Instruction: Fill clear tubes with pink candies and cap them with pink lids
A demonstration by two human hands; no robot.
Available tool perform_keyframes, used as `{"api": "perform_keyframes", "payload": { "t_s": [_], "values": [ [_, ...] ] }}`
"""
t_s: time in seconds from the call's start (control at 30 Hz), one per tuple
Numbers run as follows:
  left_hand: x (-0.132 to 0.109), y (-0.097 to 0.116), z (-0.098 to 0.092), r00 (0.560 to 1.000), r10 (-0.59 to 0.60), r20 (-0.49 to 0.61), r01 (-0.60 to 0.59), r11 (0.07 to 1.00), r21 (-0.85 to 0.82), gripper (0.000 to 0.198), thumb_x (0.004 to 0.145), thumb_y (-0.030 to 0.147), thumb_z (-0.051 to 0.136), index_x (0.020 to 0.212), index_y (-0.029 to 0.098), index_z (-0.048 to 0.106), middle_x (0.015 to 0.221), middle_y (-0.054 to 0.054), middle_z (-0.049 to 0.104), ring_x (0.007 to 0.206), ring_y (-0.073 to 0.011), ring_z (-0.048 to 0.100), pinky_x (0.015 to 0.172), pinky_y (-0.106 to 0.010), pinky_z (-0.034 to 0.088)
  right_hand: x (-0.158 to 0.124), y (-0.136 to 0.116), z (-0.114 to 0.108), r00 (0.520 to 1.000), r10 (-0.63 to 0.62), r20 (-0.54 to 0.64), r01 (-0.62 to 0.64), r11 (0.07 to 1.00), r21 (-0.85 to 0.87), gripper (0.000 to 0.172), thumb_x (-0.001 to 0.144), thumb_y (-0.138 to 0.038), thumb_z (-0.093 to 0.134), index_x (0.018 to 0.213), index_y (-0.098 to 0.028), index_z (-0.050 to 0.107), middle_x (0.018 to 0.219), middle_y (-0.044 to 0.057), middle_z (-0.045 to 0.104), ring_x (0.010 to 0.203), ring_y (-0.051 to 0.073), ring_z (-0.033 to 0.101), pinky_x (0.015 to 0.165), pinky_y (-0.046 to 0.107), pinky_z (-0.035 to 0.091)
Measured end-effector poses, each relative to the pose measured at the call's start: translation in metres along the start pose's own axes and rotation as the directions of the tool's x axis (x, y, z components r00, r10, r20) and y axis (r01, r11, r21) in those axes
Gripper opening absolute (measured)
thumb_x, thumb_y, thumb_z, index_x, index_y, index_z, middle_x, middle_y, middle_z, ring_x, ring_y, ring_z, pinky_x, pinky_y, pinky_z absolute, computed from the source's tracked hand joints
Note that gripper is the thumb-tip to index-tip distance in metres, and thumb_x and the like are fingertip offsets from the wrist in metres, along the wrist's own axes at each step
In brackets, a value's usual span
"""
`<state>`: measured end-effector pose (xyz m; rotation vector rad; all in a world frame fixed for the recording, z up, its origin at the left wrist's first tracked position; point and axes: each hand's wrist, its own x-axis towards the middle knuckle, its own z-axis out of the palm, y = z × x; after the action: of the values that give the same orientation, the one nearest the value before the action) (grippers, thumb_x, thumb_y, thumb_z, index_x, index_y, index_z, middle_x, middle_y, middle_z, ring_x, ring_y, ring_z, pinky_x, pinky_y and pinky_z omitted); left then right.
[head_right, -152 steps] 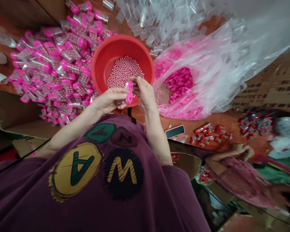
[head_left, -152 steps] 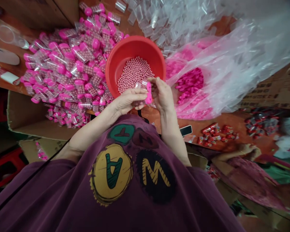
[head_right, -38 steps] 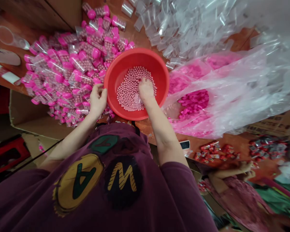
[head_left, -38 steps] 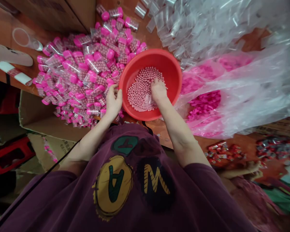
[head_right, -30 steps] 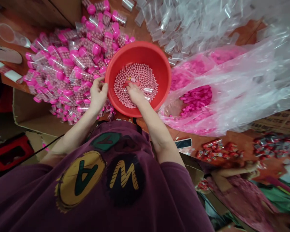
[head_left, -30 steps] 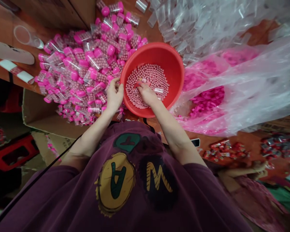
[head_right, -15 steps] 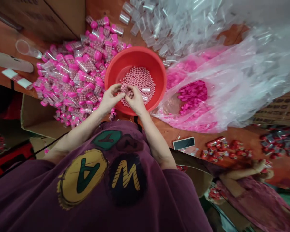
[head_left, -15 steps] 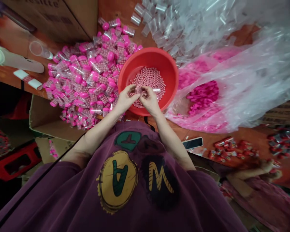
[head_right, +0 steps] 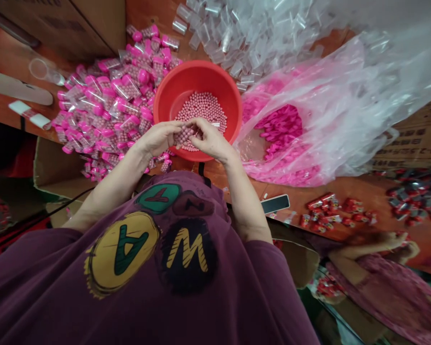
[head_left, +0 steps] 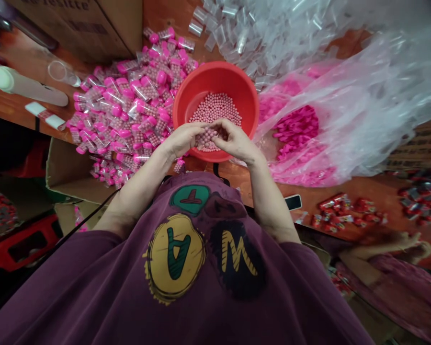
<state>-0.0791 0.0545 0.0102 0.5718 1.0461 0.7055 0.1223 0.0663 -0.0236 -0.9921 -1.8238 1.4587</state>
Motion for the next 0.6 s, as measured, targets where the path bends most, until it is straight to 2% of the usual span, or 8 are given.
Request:
{"api": "perform_keyframes", "payload": {
  "t_s": [0.1, 0.23, 0.3, 0.33, 0.4, 0.47, 0.53, 0.6],
  "values": [
    [-0.003, 0.000, 0.004, 0.999, -0.029, -0.041, 0.030, 0.999, 0.018, 0.017, 0.084, 0.010, 0.059, 0.084, 0.010, 0.076, 0.073, -0.004, 0.068, 0.058, -0.0091, 0.056, 0.050, -0.018, 0.038, -0.001, -0.001, 0.000, 0.996, 0.075, 0.048, -0.080, 0.990, 0.116, 0.018, 0.086, -0.027, 0.074, 0.100, -0.021, 0.066, 0.092, -0.001, 0.066, 0.083, 0.014, 0.059, 0.076, 0.028, 0.051],
    [0.000, -0.006, 0.000, 0.995, -0.026, -0.096, 0.025, 1.000, -0.014, 0.014, 0.087, 0.017, 0.063, 0.082, 0.012, 0.075, 0.067, -0.003, 0.065, 0.054, -0.0098, 0.054, 0.046, -0.020, 0.036, 0.000, 0.018, 0.010, 0.976, 0.212, 0.049, -0.216, 0.919, 0.331, 0.024, 0.086, -0.036, 0.079, 0.095, -0.021, 0.063, 0.074, -0.006, 0.060, 0.063, 0.010, 0.048, 0.057, 0.023, 0.039],
    [0.003, -0.011, -0.003, 0.983, 0.021, -0.180, -0.032, 0.998, -0.058, 0.017, 0.091, 0.027, 0.068, 0.083, 0.013, 0.073, 0.067, -0.002, 0.066, 0.053, -0.0095, 0.055, 0.047, -0.020, 0.038, 0.002, 0.034, 0.025, 0.954, 0.299, -0.016, -0.263, 0.861, 0.435, 0.026, 0.090, -0.043, 0.075, 0.099, -0.024, 0.060, 0.068, -0.008, 0.056, 0.056, 0.010, 0.046, 0.053, 0.023, 0.036],
    [0.004, -0.014, -0.005, 0.972, 0.047, -0.231, -0.067, 0.995, -0.079, 0.021, 0.092, 0.033, 0.070, 0.084, 0.014, 0.072, 0.068, -0.002, 0.066, 0.053, -0.0094, 0.056, 0.047, -0.020, 0.039, 0.002, 0.042, 0.034, 0.932, 0.344, -0.115, -0.259, 0.853, 0.452, 0.025, 0.092, -0.044, 0.071, 0.100, -0.025, 0.058, 0.067, -0.008, 0.056, 0.057, 0.012, 0.048, 0.054, 0.024, 0.040],
    [0.007, -0.021, -0.007, 0.949, 0.083, -0.303, -0.121, 0.986, -0.111, 0.029, 0.094, 0.044, 0.073, 0.085, 0.017, 0.069, 0.067, -0.001, 0.067, 0.053, -0.0093, 0.058, 0.048, -0.019, 0.041, 0.000, 0.059, 0.053, 0.877, 0.378, -0.296, -0.260, 0.893, 0.368, 0.018, 0.092, -0.039, 0.065, 0.100, -0.024, 0.059, 0.080, -0.002, 0.066, 0.071, 0.016, 0.061, 0.068, 0.029, 0.054],
    [0.011, -0.028, -0.004, 0.946, 0.075, -0.315, -0.122, 0.983, -0.134, 0.029, 0.094, 0.043, 0.074, 0.083, 0.018, 0.067, 0.066, 0.000, 0.068, 0.055, -0.0091, 0.059, 0.051, -0.020, 0.044, -0.007, 0.072, 0.066, 0.923, 0.271, -0.274, -0.229, 0.957, 0.177, 0.022, 0.084, -0.029, 0.069, 0.104, -0.021, 0.066, 0.103, 0.006, 0.076, 0.098, 0.022, 0.070, 0.096, 0.039, 0.059],
    [0.015, -0.034, 0.003, 0.955, 0.033, -0.294, -0.082, 0.984, -0.158, 0.024, 0.093, 0.037, 0.072, 0.080, 0.018, 0.065, 0.066, 0.001, 0.068, 0.057, -0.0095, 0.061, 0.053, -0.021, 0.047, -0.022, 0.083, 0.067, 0.950, 0.154, -0.272, -0.153, 0.988, 0.027, 0.028, 0.086, -0.029, 0.067, 0.112, -0.019, 0.071, 0.121, 0.010, 0.077, 0.117, 0.025, 0.070, 0.114, 0.045, 0.052],
    [0.019, -0.040, 0.016, 0.966, -0.029, -0.257, -0.015, 0.986, -0.166, 0.020, 0.089, 0.032, 0.070, 0.076, 0.018, 0.064, 0.065, 0.000, 0.068, 0.057, -0.0103, 0.062, 0.053, -0.022, 0.047, -0.042, 0.093, 0.050, 0.880, 0.167, -0.444, -0.183, 0.983, 0.008, 0.030, 0.093, -0.036, 0.061, 0.115, -0.019, 0.073, 0.122, 0.011, 0.078, 0.117, 0.025, 0.071, 0.113, 0.043, 0.053]
  ]
}}
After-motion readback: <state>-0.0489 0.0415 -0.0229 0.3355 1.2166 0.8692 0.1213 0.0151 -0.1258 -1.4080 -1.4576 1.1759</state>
